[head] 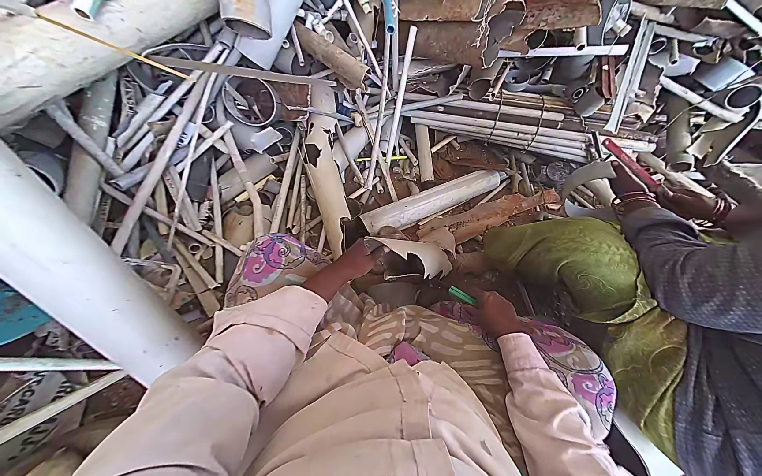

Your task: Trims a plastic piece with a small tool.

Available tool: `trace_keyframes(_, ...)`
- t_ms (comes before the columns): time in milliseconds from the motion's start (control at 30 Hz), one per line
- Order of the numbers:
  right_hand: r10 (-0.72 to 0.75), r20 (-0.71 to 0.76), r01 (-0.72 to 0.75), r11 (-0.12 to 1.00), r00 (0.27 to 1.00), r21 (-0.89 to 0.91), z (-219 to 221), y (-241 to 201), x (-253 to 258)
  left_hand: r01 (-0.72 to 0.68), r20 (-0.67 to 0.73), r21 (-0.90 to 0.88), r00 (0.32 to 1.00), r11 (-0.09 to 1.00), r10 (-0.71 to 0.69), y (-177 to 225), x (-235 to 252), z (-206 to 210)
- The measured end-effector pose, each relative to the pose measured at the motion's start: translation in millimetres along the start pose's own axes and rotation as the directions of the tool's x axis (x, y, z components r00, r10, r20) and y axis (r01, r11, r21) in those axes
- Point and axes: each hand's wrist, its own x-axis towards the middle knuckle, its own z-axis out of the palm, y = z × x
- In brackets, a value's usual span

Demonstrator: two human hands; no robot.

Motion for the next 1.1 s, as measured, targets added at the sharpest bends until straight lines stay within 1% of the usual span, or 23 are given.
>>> trace_keyframes(100,0.039,0.011,-0.038,0.996,0.999,-0.075,7,-16,-4,-0.015,-0.027,-0.028,1.0,0.999,0.014,-7,5,2)
trace_keyframes(233,0.091,0.023,-0.089,0.994,0.996,-0.063,12,-22,-2,-0.007,-0.063,-0.082,0.998,0.997,0.002,-8,8,4)
trace_keyframes(300,0.151,0.014,-0.15,0.986,0.988,-0.071,17,-28,-1,0.015,-0.086,-0.182,0.996,0.983,-0.031,-11,10,7)
trace_keyframes(333,0.181,0.012,-0.179,0.98,0.983,-0.082,19,-31,0,0.043,-0.104,-0.266,0.992,0.963,-0.073,-13,12,10)
trace_keyframes(400,0.19,0.034,-0.186,0.977,0.981,-0.1,22,-30,5,0.093,-0.133,-0.376,0.979,0.922,-0.153,-10,12,11)
trace_keyframes(467,0.152,0.039,-0.147,0.982,0.988,-0.116,21,-26,9,0.106,-0.123,-0.338,0.98,0.935,-0.156,-6,10,6)
trace_keyframes(533,0.095,0.016,-0.092,0.987,0.995,-0.129,15,-29,4,0.039,-0.079,-0.201,0.995,0.979,-0.056,-7,6,3)
trace_keyframes(600,0.006,0.022,-0.002,0.986,1.0,-0.166,7,-26,-1,-0.045,-0.023,-0.073,0.999,0.996,0.044,-9,1,3)
trace_keyframes(667,-0.072,0.078,0.084,0.983,0.994,-0.163,-3,-12,-5,-0.073,-0.011,-0.029,0.997,0.997,0.072,-10,0,2)
trace_keyframes(700,-0.1,0.081,0.11,0.985,0.992,-0.134,-8,-2,-7,-0.054,-0.03,-0.038,0.998,0.998,0.053,-11,1,1)
trace_keyframes(800,-0.141,-0.005,0.141,0.99,0.99,0.024,-12,20,-8,0.041,-0.147,-0.191,0.987,0.981,-0.07,-13,7,0)
trace_keyframes(833,-0.125,-0.021,0.126,0.991,0.992,0.055,-11,22,-7,0.077,-0.166,-0.249,0.979,0.965,-0.121,-9,8,0)
trace_keyframes(900,-0.056,0.011,0.056,0.997,0.998,0.053,-10,12,-6,0.133,-0.172,-0.348,0.964,0.928,-0.203,2,6,1)
trace_keyframes(1000,0.064,0.043,-0.065,0.998,0.997,0.004,-4,-8,-5,0.134,-0.199,-0.522,0.941,0.843,-0.273,3,7,9)
trace_keyframes(1033,0.084,0.04,-0.085,0.996,0.996,0.025,-2,-8,-3,0.116,-0.232,-0.581,0.925,0.806,-0.301,1,9,11)
trace_keyframes(1067,0.083,0.029,-0.085,0.992,0.996,0.089,-2,-3,1,0.104,-0.261,-0.642,0.902,0.759,-0.345,0,11,9)
trace_keyframes(1100,0.069,0.004,-0.069,0.979,0.998,0.191,-2,6,6,0.088,-0.288,-0.703,0.872,0.705,-0.396,-1,14,5)
